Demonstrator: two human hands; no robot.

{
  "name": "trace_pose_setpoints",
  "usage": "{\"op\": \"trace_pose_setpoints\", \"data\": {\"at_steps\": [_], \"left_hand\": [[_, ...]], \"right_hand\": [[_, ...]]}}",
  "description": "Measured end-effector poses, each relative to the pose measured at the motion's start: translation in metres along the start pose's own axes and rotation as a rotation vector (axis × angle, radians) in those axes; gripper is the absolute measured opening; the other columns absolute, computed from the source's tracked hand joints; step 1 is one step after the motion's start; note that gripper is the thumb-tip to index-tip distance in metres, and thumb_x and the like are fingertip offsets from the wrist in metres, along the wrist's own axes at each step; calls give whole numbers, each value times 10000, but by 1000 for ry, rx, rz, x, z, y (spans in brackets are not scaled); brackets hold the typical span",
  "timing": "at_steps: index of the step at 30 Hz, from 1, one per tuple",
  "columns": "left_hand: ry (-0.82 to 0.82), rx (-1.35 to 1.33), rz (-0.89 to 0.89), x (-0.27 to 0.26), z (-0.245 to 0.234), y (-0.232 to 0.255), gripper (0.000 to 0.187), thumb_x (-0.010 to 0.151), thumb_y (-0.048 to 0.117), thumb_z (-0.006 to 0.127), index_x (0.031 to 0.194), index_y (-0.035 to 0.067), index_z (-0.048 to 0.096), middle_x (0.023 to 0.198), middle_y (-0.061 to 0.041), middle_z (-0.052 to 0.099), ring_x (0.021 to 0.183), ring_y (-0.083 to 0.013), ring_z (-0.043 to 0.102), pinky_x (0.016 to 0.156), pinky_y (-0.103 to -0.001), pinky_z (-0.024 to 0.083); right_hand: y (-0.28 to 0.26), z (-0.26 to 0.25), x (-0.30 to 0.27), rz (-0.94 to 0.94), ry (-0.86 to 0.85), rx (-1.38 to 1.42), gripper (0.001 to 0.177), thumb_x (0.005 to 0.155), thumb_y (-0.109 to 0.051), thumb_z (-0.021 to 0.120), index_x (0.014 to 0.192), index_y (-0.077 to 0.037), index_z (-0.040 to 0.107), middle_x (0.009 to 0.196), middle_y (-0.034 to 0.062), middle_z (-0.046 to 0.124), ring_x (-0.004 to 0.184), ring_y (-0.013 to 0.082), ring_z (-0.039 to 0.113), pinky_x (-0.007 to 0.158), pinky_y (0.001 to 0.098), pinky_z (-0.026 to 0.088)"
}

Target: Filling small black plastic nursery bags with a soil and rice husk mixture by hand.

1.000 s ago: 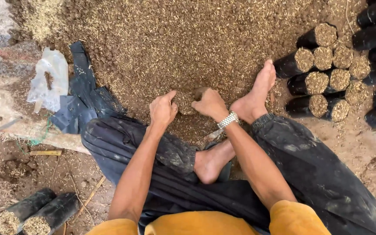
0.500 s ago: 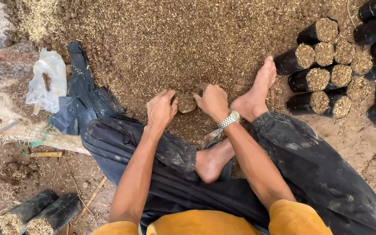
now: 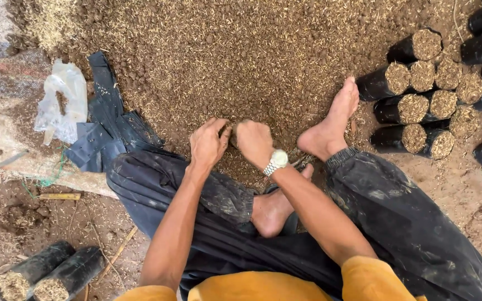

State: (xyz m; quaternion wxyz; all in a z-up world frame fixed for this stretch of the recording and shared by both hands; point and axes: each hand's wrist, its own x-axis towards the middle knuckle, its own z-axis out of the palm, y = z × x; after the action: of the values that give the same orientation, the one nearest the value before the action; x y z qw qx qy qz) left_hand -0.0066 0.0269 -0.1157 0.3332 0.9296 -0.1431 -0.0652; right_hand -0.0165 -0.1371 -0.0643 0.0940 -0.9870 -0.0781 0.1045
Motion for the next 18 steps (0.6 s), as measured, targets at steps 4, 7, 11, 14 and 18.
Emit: {"op": "trace_pose_setpoints", "data": {"at_steps": [4, 7, 11, 14, 18], "left_hand": [[104, -110, -121, -8, -24, 9, 279, 1076, 277, 542, 1231, 110, 702, 1135, -203, 735, 1051, -383, 706, 949, -544, 554], [144, -184, -352, 17, -35, 8, 391, 1044, 154, 563, 1410, 20, 531, 1339, -327, 576, 1293, -498, 516, 1058, -627, 438], [113, -378, -665, 51, -47, 12, 711, 963, 0, 627, 1605, 67, 330, 1577, -328, 371, 1510, -496, 266, 1216, -643, 255], [154, -546, -696, 83, -40, 37, 831, 923, -31, 689, 1634, 156, 300, 1590, -385, 260, 1494, -536, 272, 1219, -674, 229], [137, -688, -603, 107, -30, 75, 909, 887, 63, 788, 1631, 125, 271, 1597, -344, 308, 1519, -501, 257, 1222, -650, 225]], "right_hand": [[1, -50, 4, 119, -54, 337, 131, 903, -104, 733, 966, -7, 795, 871, 235, 755, 863, 407, 749, 767, 517, 602], [33, -94, 23, 193, 79, 670, 213, 937, -129, 721, 1084, 18, 771, 1005, 291, 755, 1013, 474, 723, 898, 571, 565], [64, -106, 65, 341, 390, 866, 303, 1060, -237, 613, 1298, -59, 671, 1218, 232, 702, 1192, 369, 665, 1042, 486, 508], [44, -123, 86, 387, 310, 961, 521, 1092, -396, 520, 1394, 22, 594, 1401, 320, 584, 1389, 454, 499, 1160, 582, 384], [19, -95, 99, 581, 132, 1138, 777, 1067, -564, 461, 1512, 72, 436, 1595, 333, 350, 1534, 434, 270, 1263, 575, 203]]}}
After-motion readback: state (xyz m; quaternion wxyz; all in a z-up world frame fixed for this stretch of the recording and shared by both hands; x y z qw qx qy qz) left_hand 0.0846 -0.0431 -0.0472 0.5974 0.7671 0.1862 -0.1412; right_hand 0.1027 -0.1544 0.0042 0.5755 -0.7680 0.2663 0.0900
